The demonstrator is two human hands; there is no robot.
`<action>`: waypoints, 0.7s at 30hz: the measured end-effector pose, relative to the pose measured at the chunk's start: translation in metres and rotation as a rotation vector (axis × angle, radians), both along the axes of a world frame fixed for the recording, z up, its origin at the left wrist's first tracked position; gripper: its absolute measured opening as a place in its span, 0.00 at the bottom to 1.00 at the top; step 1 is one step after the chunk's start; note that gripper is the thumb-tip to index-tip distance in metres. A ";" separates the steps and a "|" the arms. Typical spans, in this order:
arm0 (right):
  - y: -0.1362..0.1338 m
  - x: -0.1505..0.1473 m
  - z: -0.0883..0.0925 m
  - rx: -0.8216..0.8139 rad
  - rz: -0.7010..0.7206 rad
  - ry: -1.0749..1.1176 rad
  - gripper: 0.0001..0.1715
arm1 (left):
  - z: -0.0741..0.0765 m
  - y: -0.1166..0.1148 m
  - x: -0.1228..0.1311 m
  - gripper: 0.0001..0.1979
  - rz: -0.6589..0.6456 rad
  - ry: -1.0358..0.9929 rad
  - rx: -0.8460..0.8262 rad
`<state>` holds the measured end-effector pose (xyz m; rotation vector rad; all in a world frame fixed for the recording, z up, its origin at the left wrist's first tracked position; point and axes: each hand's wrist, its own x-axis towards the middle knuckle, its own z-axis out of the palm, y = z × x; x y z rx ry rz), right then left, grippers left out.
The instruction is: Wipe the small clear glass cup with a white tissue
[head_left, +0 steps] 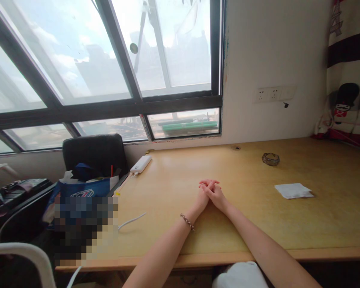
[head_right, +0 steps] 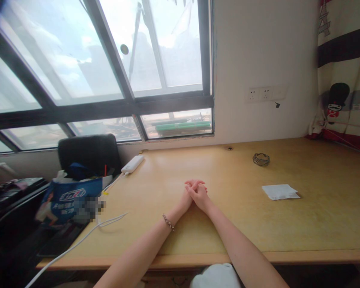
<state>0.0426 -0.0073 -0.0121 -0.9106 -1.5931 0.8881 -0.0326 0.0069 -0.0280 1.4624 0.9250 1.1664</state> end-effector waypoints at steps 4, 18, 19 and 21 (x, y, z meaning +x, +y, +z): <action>-0.001 0.000 0.000 0.009 -0.001 0.004 0.17 | -0.001 0.001 0.000 0.15 -0.004 -0.005 -0.006; 0.003 -0.001 -0.005 0.021 -0.002 -0.016 0.16 | 0.001 -0.001 -0.001 0.17 -0.027 -0.008 -0.004; 0.003 -0.001 -0.005 0.018 0.000 -0.015 0.16 | 0.001 -0.001 -0.001 0.17 -0.033 -0.001 0.002; 0.003 -0.001 -0.005 0.010 0.003 -0.014 0.15 | 0.001 -0.002 -0.002 0.16 -0.048 0.016 0.017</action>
